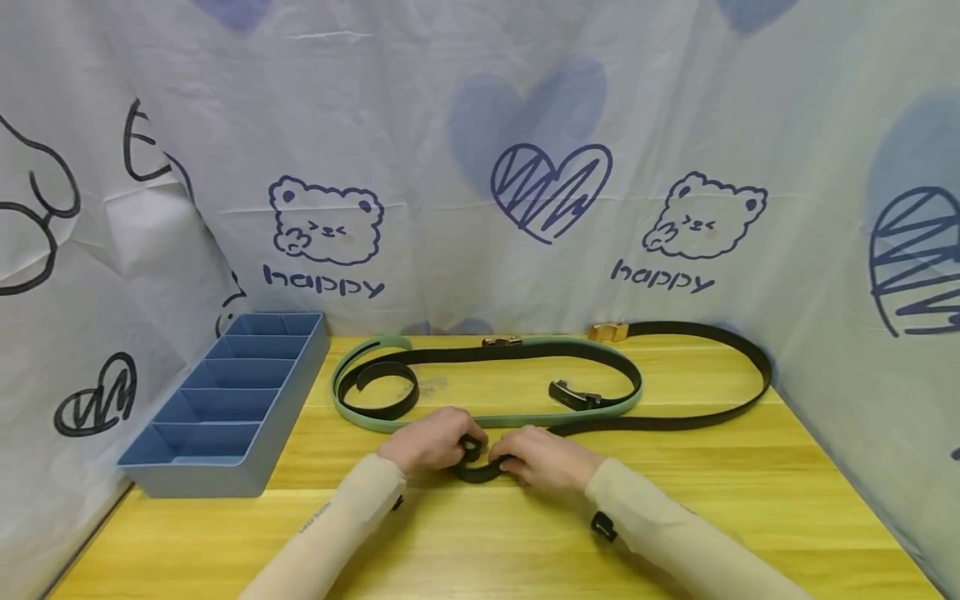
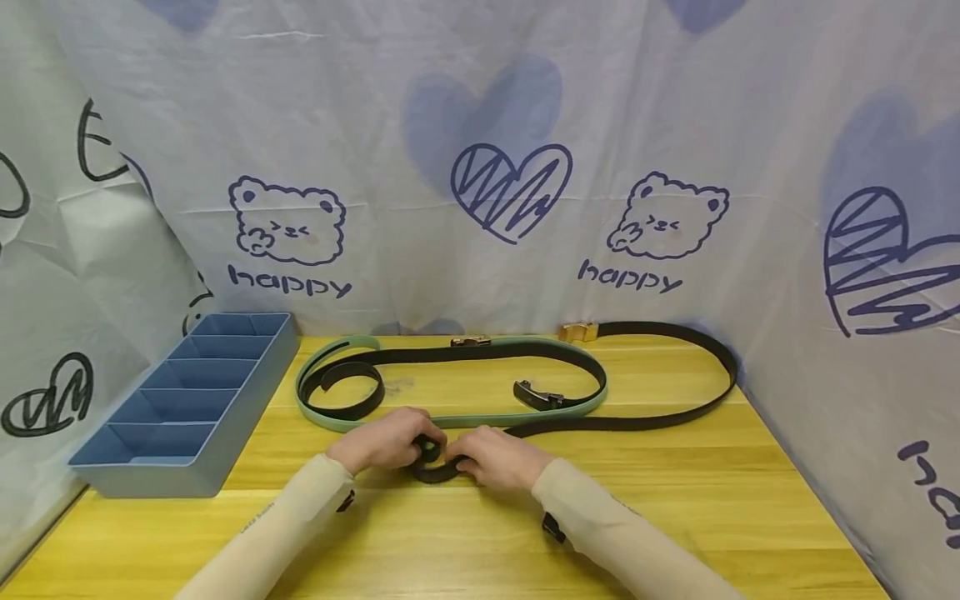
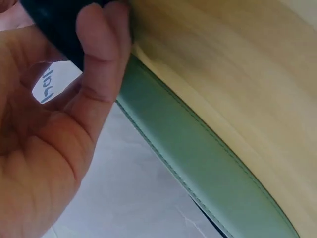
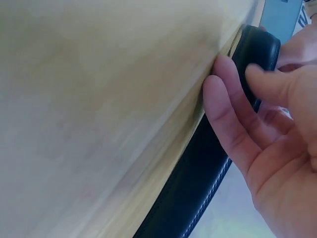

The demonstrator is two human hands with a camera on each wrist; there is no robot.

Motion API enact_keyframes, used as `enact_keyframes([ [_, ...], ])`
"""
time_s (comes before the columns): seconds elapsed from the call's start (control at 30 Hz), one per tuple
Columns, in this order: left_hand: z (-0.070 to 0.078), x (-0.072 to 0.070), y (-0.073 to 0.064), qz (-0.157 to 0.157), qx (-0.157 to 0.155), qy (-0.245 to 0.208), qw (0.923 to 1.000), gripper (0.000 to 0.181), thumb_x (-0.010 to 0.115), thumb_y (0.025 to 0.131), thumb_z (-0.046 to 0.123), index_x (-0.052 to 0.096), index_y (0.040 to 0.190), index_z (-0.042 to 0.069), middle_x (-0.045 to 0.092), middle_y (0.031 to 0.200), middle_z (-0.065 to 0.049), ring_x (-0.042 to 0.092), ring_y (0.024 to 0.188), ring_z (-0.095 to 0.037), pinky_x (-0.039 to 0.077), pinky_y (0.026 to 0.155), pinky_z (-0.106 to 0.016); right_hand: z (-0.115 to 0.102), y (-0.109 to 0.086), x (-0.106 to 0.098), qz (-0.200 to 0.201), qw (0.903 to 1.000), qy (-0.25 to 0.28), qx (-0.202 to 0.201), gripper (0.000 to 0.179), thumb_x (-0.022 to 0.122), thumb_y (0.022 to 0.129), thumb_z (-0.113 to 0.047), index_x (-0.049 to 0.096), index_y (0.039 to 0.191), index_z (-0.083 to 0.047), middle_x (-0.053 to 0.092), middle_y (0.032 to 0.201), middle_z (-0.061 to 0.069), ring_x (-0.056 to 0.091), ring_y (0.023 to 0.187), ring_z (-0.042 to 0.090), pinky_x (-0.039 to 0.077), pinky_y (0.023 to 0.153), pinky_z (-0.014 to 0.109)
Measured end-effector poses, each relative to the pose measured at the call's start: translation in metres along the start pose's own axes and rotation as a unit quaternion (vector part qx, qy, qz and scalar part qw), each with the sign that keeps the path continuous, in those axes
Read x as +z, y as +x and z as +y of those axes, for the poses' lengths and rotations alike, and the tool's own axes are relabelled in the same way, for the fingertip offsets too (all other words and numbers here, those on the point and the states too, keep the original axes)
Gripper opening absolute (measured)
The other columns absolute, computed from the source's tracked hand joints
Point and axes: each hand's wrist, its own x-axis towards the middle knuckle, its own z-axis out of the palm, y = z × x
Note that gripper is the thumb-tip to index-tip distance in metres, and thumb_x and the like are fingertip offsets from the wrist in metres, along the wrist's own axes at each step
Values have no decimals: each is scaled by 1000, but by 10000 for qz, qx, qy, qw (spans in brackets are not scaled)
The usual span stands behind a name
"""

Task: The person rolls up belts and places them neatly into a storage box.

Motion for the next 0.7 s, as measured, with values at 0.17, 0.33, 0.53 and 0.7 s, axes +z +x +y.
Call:
enact_keyframes([
  [0.17,1,0,-1,-43,-448,-358,9983,26,57,90,12,76,104,21,71,98,8,57,77,-7,47,73,-24,5,-1,0,57,10000,-77,27,26,54,97,1,70,115,-10,69,109,1,65,99,10,52,87,25],
  [0.33,4,1,-1,8,-521,-552,9971,19,63,94,41,75,91,27,69,86,14,58,69,-3,49,69,-23,7,-1,1,90,9999,74,72,17,59,98,-9,71,110,-13,69,103,-1,63,92,5,52,81,22],
  [0.53,5,1,-2,-27,-564,-654,9963,34,72,81,59,74,82,25,68,75,12,55,58,-4,47,60,-22,7,1,2,136,9999,52,-25,14,60,98,-14,72,106,-15,69,99,-3,62,87,2,51,78,20],
  [0.7,6,3,0,49,-452,-374,9983,22,82,76,45,73,76,25,65,72,15,56,59,-2,47,60,-20,6,4,1,176,9998,-109,70,17,60,98,-12,71,110,-12,70,101,0,64,91,7,52,81,24],
])
